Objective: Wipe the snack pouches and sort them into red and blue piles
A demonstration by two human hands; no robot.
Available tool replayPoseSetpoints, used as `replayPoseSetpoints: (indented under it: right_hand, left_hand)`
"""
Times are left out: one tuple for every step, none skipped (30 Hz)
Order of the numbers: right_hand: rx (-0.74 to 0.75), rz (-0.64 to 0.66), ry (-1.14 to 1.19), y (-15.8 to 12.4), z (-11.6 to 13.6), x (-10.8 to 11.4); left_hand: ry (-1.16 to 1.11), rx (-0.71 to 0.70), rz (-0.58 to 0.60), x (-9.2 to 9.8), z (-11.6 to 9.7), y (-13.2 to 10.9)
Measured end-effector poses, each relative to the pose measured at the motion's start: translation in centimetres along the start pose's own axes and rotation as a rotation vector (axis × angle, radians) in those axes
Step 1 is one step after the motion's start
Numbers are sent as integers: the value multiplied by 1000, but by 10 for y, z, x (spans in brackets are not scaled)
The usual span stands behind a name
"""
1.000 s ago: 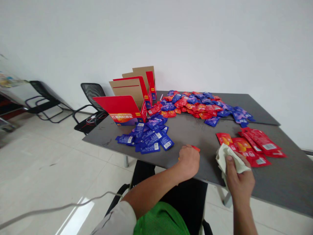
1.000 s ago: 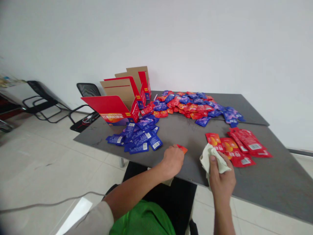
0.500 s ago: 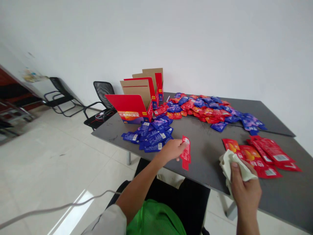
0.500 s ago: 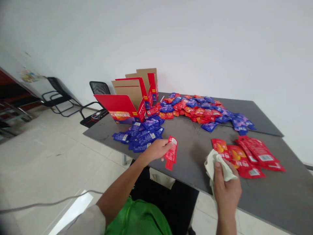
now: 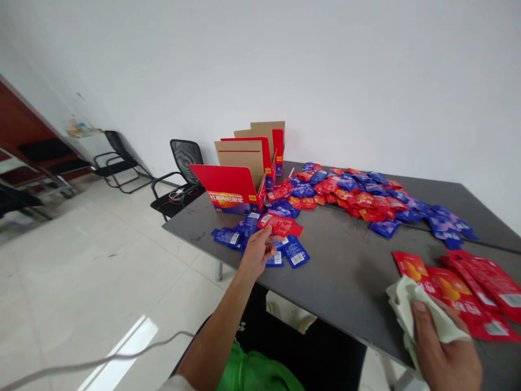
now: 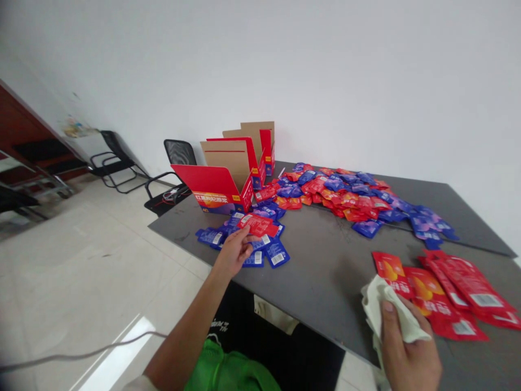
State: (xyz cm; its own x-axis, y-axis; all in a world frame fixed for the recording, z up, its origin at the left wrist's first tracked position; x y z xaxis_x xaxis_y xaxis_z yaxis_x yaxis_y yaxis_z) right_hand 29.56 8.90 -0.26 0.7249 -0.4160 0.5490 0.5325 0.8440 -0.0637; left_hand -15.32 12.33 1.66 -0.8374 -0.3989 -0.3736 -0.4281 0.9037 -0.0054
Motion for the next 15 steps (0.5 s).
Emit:
replayPoseSetpoints:
  right_hand:
    - [-5, 3, -3, 1, 0, 0]
    - [-8, 2, -6, 1, 0, 0]
    - [-8, -3, -6, 1, -1, 0]
    - [-6, -11, -5, 1, -1, 0]
    - [1, -23, 0, 0, -1, 0]
    - [12, -35, 9, -1, -1, 0]
    - [26, -44, 26, -2, -1, 0]
    - [43, -42, 51, -3, -1, -1]
    - [58, -26, 81, -4, -1, -2]
    - [69, 6, 111, -5, -2, -4]
    - [71, 55, 135, -5, -5, -7]
    - [66, 124, 149, -6, -8, -11]
    - [54, 210, 155, -8, -11, -15]
    - [37, 306, 159, -10, -15, -21]
    - [18, 409, 164, -13, -19, -26]
  left_hand:
    - [-42, 18, -27, 3, 4, -1]
    - [-70, 27, -47, 5, 8, -3]
    - [-82, 30, -56, 6, 11, -5]
    - [-88, 29, -55, 5, 13, -7]
    - [-91, 29, -48, 3, 15, -10]
    - [-90, 28, -34, 0, 16, -13]
    - [-84, 28, -12, -6, 17, -16]
    - [-74, 31, 17, -14, 18, -20]
    - [-62, 37, 53, -24, 19, -22]
    - [-50, 45, 99, -38, 20, -25]
    - [-38, 58, 155, -54, 21, -27]
    - [-27, 73, 221, -73, 22, -30]
    - [-16, 90, 295, -95, 25, -32]
    - [-2, 109, 376, -118, 28, -34]
    - [14, 130, 456, -141, 32, -37]
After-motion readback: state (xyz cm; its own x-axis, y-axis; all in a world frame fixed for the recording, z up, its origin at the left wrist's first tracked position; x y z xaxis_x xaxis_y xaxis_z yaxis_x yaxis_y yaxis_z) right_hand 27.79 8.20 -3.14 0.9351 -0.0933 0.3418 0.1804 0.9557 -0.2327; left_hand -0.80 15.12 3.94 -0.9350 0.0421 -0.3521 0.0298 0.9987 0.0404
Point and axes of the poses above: each hand's wrist, its own y-axis towards the middle knuckle, its own x-axis out of the back of the hand, z = x × y, the point moved 10 cm from there along y, towards the middle knuckle, and after that the axes turned 12 degrees about -x, right-handed, at the moved point
